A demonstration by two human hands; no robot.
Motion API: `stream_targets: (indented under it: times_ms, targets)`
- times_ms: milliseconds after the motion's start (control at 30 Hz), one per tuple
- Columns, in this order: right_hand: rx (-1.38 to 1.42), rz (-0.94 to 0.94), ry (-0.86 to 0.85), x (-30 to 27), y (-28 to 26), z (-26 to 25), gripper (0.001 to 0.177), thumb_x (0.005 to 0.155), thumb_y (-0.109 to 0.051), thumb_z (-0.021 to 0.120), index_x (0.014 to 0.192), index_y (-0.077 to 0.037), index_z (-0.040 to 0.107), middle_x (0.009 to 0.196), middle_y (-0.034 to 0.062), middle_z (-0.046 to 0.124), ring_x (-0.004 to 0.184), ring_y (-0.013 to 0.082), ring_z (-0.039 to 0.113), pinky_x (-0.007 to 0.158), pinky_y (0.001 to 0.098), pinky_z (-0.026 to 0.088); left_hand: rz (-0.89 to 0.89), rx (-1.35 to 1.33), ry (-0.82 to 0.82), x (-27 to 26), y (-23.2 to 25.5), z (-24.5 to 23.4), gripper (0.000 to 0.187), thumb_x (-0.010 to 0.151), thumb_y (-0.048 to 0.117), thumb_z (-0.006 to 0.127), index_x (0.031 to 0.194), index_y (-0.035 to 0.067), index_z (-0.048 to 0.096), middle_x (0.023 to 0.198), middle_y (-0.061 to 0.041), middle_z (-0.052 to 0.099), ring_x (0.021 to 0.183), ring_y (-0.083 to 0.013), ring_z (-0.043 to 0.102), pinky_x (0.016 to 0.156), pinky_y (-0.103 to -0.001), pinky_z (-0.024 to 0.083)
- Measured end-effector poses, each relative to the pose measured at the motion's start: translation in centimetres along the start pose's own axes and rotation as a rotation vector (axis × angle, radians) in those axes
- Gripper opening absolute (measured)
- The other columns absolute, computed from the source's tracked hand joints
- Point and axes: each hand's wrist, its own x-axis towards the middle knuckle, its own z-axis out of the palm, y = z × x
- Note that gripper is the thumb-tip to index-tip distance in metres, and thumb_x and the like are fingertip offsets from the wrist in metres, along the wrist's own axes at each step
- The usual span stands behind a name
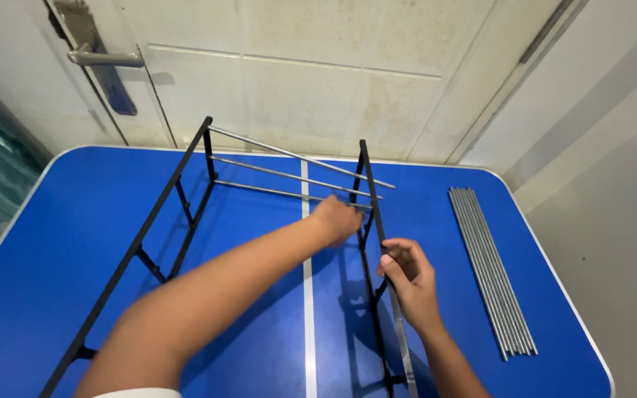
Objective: The person assembles a metal rack by inserting multiple silver rods into slots on two black ladder-like frames. They place the rods one by one, aligning them horizontally between the frames on a blue table.
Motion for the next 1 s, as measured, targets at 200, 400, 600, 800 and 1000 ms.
stream_targets:
  times_ms: [200,400,600,800,1000]
  targets:
    - [0.045,-0.03,-0.03,0.4,-0.1,-0.6,0.026,0.1,-0.011,0.062,0.124,-0.001,0.057,0.089,0.0073,0.064,0.082,0.0154,0.062,0.078,0.0315,0.052,-0.081,-0.712,0.313,-0.4,2.7,2.2,0.062,0.088,0.037,0.071,0.137,0.003,0.052,0.119,-0.018,0.066,0.102,-0.038,0.067,0.083,-0.049,0.054]
    - [0.123,-0.037,-0.035,1.1,1.6,-2.2,0.031,0.105,-0.019,0.048,0.132,-0.003,0.049,0.09,0.0073,0.066,0.082,0.0166,0.065,0.077,0.0317,0.054,-0.288,-1.078,0.565,-1.0,5.6,3.6,0.036,0.1,0.033,0.061,0.125,0.008,0.062,0.113,-0.016,0.068,0.101,-0.0389,0.067,0.082,-0.047,0.054]
    - [-0.136,0.001,0.247,6.5,9.3,-5.4,0.017,0.105,-0.014,0.062,0.108,0.002,0.068,0.093,0.0085,0.068,0.084,0.0159,0.062,0.076,0.0302,0.05,-0.324,-1.097,0.725,-0.1,7.9,4.5,0.024,0.102,0.026,0.058,0.113,0.005,0.064,0.108,-0.016,0.068,0.096,-0.0402,0.066,0.078,-0.048,0.053]
    - [-0.478,0.126,0.137,12.6,17.6,-7.0,0.031,0.088,-0.016,0.074,0.117,-0.003,0.071,0.102,0.0052,0.073,0.085,0.0144,0.067,0.076,0.0289,0.056,-0.289,-1.013,0.703,0.9,9.5,5.0,0.021,0.103,0.023,0.058,0.106,0.003,0.062,0.103,-0.016,0.066,0.094,-0.0397,0.065,0.075,-0.049,0.053]
    - [-0.398,0.017,-0.051,16.3,21.0,-6.0,0.03,0.092,-0.018,0.075,0.12,-0.005,0.075,0.106,0.0065,0.071,0.087,0.0142,0.063,0.079,0.0288,0.053,-0.23,-1.048,0.575,0.9,9.5,3.3,0.022,0.103,0.024,0.058,0.109,0.003,0.064,0.101,-0.014,0.066,0.093,-0.0357,0.066,0.076,-0.047,0.053]
